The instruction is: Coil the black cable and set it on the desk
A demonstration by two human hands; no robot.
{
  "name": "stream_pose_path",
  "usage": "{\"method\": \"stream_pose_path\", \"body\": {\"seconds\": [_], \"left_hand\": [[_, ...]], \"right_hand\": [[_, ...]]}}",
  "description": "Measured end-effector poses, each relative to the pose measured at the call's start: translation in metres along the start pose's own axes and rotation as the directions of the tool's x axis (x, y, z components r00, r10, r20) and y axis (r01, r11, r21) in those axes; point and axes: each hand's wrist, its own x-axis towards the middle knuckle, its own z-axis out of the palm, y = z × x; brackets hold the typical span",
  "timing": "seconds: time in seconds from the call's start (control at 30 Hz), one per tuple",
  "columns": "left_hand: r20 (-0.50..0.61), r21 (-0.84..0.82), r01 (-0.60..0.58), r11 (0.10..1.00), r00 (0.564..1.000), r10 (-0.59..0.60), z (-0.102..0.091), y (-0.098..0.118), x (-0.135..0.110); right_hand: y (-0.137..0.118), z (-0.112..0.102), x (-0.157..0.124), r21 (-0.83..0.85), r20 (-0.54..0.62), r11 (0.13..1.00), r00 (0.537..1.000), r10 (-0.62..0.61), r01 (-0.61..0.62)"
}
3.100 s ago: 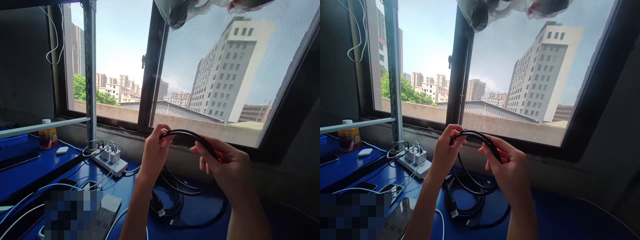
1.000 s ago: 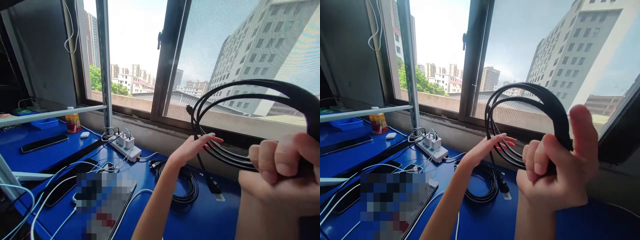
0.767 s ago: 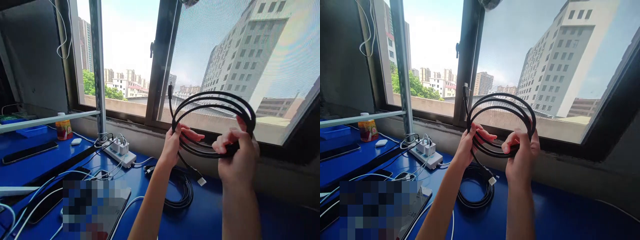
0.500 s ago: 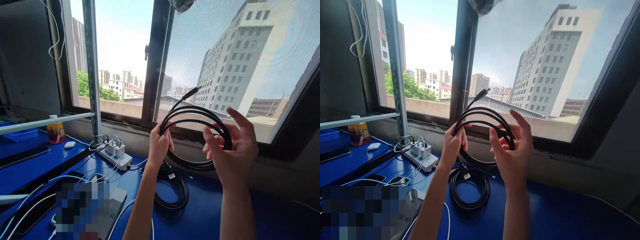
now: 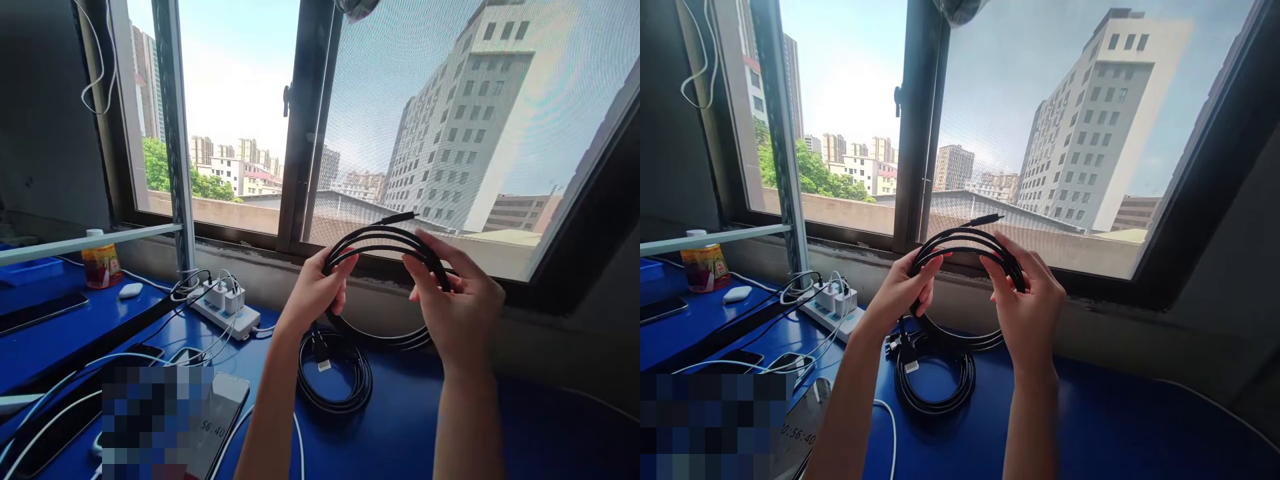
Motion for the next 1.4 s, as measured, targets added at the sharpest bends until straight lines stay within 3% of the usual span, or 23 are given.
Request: {"method": "stream_pose_path", "body": {"seconds": [0.37,0.57,0.77,1.03,1.17,1.4], "left_hand": [[-0.033,-0.054,-0.167,0.984,0.986,0.165,0.001,0.000,0.002],[-0.130,-0.053,-0.128,0.990,0.984,0.120,0.002,0.004,-0.001],[-0.193,-0.044,-0.182,0.982,0.966,0.170,0.000,0.007,-0.003],[-0.240,-0.006,-0.175,0.985,0.956,0.168,-0.004,0.012,-0.007],[-0.237,0.002,-0.205,0.979,0.951,0.200,-0.005,0.014,-0.010],[-0.278,0.026,-0.226,0.974,0.934,0.225,-0.001,0.016,-0.011]], "right_hand": [[-0.004,0.006,-0.002,-0.070,-0.151,0.995,0.987,0.055,-0.066],[-0.004,0.014,-0.006,-0.048,-0.239,0.999,0.971,-0.028,0.017],[-0.016,0.017,-0.009,-0.165,-0.276,0.980,0.949,-0.154,0.111],[-0.009,0.020,-0.008,-0.120,-0.183,0.991,0.980,-0.081,0.060],[-0.008,0.021,-0.009,-0.112,-0.202,0.994,0.979,-0.018,-0.005],[-0.008,0.020,-0.009,-0.030,-0.133,0.988,0.980,0.147,-0.152]]}}
